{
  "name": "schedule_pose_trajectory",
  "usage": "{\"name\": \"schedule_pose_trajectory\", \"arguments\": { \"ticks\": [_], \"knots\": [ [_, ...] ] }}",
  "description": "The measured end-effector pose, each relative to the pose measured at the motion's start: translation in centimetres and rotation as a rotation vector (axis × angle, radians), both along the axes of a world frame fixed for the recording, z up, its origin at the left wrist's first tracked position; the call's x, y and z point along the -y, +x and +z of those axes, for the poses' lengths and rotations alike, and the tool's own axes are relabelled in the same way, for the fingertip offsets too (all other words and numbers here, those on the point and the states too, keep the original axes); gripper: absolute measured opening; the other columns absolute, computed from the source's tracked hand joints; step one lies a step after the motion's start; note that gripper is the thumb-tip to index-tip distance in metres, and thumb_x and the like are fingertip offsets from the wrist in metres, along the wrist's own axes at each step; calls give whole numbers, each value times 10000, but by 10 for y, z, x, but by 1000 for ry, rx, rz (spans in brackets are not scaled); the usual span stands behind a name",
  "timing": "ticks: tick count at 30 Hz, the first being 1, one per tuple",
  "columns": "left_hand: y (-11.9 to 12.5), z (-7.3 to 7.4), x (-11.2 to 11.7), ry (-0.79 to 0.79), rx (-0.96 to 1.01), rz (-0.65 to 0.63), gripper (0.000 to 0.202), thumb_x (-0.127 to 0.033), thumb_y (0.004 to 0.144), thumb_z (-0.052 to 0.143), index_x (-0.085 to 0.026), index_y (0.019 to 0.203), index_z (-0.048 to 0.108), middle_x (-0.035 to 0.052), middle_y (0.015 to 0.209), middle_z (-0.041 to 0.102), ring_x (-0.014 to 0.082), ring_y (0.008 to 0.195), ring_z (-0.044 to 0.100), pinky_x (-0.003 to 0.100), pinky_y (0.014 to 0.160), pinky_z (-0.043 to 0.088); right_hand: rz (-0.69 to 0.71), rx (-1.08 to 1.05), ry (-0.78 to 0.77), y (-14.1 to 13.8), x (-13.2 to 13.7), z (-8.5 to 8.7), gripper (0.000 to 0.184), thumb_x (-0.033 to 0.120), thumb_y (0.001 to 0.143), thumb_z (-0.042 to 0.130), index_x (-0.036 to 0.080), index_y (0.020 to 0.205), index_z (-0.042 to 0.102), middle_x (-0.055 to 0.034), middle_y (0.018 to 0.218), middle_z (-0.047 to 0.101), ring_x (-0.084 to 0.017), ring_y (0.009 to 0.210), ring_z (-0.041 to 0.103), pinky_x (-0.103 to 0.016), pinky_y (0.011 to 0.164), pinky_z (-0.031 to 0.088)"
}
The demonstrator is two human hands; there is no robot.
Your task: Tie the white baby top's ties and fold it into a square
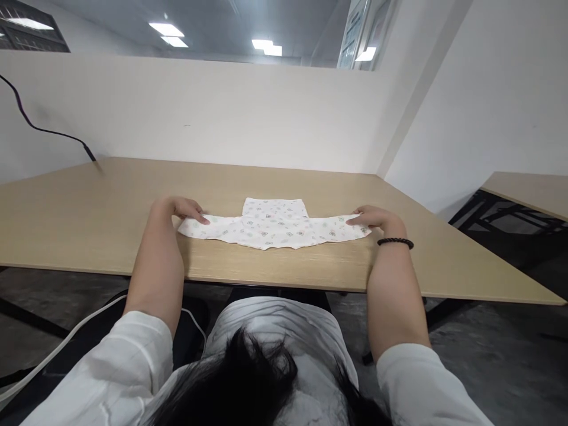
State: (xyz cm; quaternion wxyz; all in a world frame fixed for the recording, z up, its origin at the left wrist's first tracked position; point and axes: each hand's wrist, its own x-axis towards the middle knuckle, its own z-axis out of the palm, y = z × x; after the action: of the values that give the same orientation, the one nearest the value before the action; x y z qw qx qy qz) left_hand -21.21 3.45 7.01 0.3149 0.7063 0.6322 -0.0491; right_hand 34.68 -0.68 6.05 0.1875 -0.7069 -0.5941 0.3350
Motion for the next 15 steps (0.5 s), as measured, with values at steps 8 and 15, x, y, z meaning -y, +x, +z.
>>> {"name": "schedule_pose_trajectory", "arguments": {
  "ticks": [8, 15],
  "knots": [
    [11, 7, 6, 22, 719, 79, 483, -376, 552, 894, -231, 892, 583, -1, 770, 688, 174, 652, 667, 229, 517, 508, 145, -697, 206, -36, 3, 21, 449, 220, 704, 793, 234, 1108, 596, 20, 757, 655, -139, 664, 638, -228, 563, 519],
    [36, 2, -2, 131, 1080, 112, 406, -268, 660, 832, -199, 924, 532, -55, 653, 589, 96, 539, 581, 172, 476, 467, 377, -999, 204, -102, -19, 7, 364, 190, 727, 778, 215, 1038, 590, 70, 676, 569, -85, 552, 557, -186, 487, 499]
  ]
}}
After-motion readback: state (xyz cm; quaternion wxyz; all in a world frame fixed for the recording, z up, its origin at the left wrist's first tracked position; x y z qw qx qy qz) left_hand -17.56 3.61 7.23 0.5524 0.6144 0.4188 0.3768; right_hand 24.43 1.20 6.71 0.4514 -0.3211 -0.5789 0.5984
